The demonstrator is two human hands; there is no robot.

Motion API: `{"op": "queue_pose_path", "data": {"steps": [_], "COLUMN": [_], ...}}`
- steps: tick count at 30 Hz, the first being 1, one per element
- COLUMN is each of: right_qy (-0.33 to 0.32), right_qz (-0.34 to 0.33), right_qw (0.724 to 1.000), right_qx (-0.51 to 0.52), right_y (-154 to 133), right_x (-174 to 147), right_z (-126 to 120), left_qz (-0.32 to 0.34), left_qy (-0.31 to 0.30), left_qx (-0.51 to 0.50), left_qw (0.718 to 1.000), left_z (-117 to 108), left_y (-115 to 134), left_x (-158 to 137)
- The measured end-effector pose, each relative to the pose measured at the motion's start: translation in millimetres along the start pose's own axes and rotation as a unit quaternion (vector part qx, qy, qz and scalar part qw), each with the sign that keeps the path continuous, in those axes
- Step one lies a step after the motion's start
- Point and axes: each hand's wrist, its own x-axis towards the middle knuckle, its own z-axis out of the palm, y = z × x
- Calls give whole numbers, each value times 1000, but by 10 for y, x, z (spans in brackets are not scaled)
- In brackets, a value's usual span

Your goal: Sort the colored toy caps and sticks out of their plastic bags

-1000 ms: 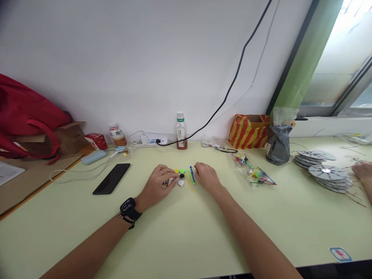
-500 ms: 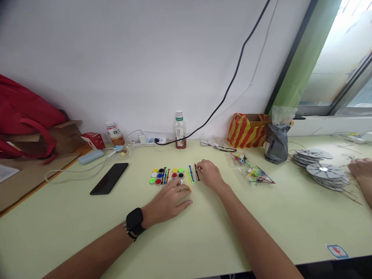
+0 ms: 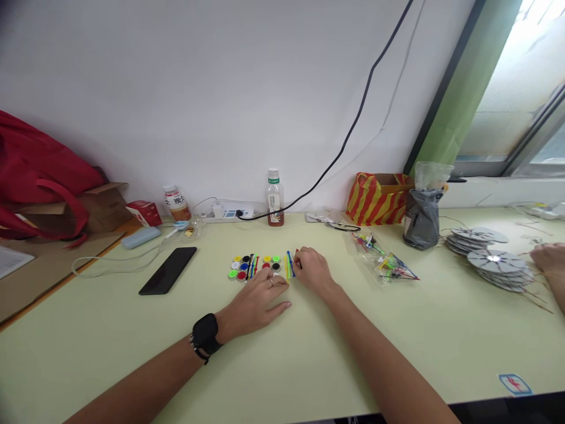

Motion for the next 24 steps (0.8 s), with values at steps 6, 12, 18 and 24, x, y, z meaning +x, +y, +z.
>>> {"op": "queue_pose_path", "data": {"steps": [6, 12, 18, 24], "right_qy": [15, 12, -9, 18], "right_qz": [62, 101, 75, 62], "right_qw": [998, 992, 993, 998], "right_qx": [-20, -80, -90, -11], "right_y": [-95, -166, -155, -130], "right_x": [-7, 19, 49, 8], "right_z": [78, 103, 97, 95], "left_qz": [-8, 0, -12, -11], "left_qy": [-7, 0, -6, -11], "left_qx": [2, -7, -12, -21], "left_qw": [1000, 1000, 1000, 1000], "left_z": [-9, -10, 3, -5], "left_y": [7, 4, 3, -4], "left_x": [0, 3, 0, -2]}}
